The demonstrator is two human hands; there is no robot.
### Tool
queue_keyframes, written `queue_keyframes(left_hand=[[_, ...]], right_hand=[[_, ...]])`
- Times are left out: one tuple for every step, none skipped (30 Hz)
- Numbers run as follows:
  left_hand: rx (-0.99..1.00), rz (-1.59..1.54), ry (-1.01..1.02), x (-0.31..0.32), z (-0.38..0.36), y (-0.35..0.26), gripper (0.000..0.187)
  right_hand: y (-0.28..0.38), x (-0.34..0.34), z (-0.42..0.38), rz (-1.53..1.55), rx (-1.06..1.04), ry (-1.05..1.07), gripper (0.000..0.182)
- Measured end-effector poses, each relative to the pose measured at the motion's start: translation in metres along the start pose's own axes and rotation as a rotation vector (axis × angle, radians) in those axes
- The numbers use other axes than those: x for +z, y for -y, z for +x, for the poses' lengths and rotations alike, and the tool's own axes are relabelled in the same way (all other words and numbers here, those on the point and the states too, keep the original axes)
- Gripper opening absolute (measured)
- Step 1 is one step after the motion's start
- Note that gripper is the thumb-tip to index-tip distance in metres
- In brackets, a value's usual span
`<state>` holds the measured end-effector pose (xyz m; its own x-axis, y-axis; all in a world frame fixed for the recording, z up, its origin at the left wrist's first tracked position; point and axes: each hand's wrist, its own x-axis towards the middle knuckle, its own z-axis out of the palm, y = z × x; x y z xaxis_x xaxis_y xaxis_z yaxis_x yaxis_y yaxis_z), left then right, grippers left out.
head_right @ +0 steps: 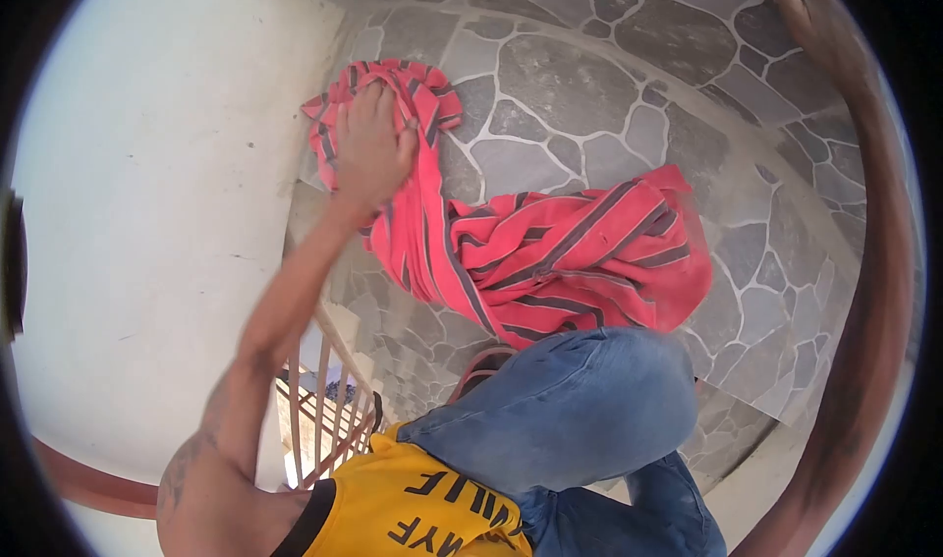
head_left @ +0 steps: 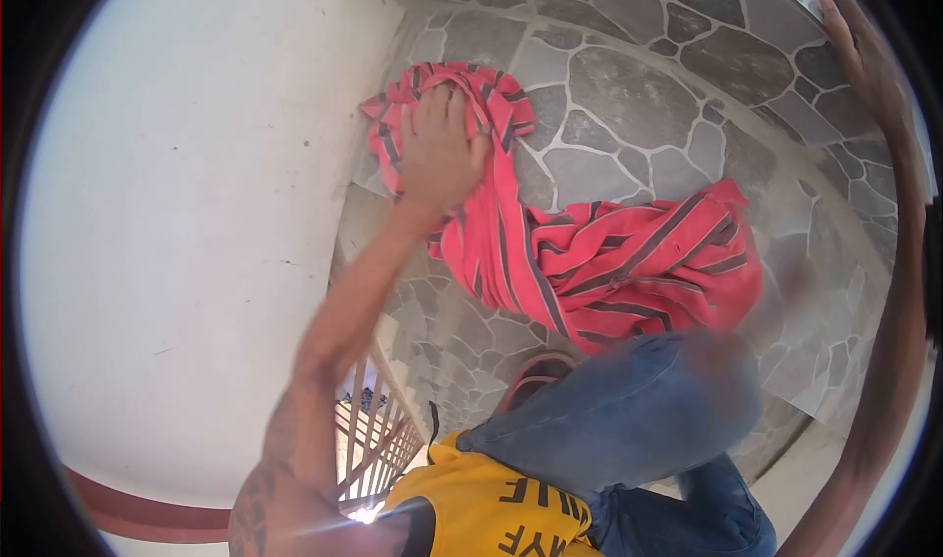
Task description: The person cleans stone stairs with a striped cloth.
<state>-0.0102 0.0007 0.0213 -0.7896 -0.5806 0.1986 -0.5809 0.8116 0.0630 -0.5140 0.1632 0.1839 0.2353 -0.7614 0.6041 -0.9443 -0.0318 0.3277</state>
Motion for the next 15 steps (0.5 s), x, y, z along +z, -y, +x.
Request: queue_keyframes(left_hand=[[0.005,0.098,-0.044,0.008,-0.017,-0.021,0.061],[0.01,0.192,-0.101,0.011,-0.025,-0.034,0.063],[0.08,0.062,-0.046,0.003,-0.03,-0.042,0.063],[0.151,-0.069,0.016,-0.009,-0.034,-0.051,0.062],[0.222,-0.203,0.085,-0.014,-0.036,-0.058,0.062],[0.208,-0.167,0.072,-0.01,-0.03,-0.054,0.062],[0.192,-0.13,0.055,-0.006,-0.017,-0.042,0.062],[0.174,-0.091,0.037,0.001,-0.001,-0.033,0.062],[0.171,-0.037,-0.057,0.016,0.017,-0.022,0.058],[0.074,0.008,-0.134,0.029,0.048,-0.011,0.056],[-0.025,0.051,-0.215,0.04,0.076,-0.003,0.053],[-0.094,0.115,-0.229,0.05,0.095,-0.006,0.052],[-0.159,0.174,-0.241,0.063,0.113,-0.018,0.052],[-0.229,0.238,-0.251,0.074,0.124,-0.033,0.051],[-0.1,0.355,-0.286,0.089,0.125,-0.065,0.052]], right_hand=[[0.004,-0.007,0.005,-0.009,-0.01,0.041,0.036],[0.005,-0.01,0.009,-0.02,-0.017,0.001,0.036],[0.009,-0.011,0.009,-0.025,-0.029,-0.026,0.036],[0.017,-0.015,0.009,-0.025,-0.04,-0.047,0.037],[0.027,-0.022,0.006,-0.005,0.083,0.058,0.034],[0.044,-0.038,0.009,0.008,0.208,0.166,0.033],[0.057,-0.049,0.013,0.018,0.332,0.27,0.034],[0.067,-0.057,0.017,0.017,0.351,0.267,0.033],[0.078,-0.061,0.021,0.019,0.37,0.258,0.033],[0.084,-0.061,0.023,0.022,0.382,0.245,0.033],[0.091,-0.061,0.025,0.026,0.394,0.232,0.033],[0.093,-0.061,0.025,0.02,0.397,0.219,0.032],[0.092,-0.062,0.024,0.022,0.389,0.215,0.032],[0.091,-0.063,0.024,0.023,0.38,0.211,0.032],[0.086,-0.061,0.025,0.035,0.357,0.204,0.032]])
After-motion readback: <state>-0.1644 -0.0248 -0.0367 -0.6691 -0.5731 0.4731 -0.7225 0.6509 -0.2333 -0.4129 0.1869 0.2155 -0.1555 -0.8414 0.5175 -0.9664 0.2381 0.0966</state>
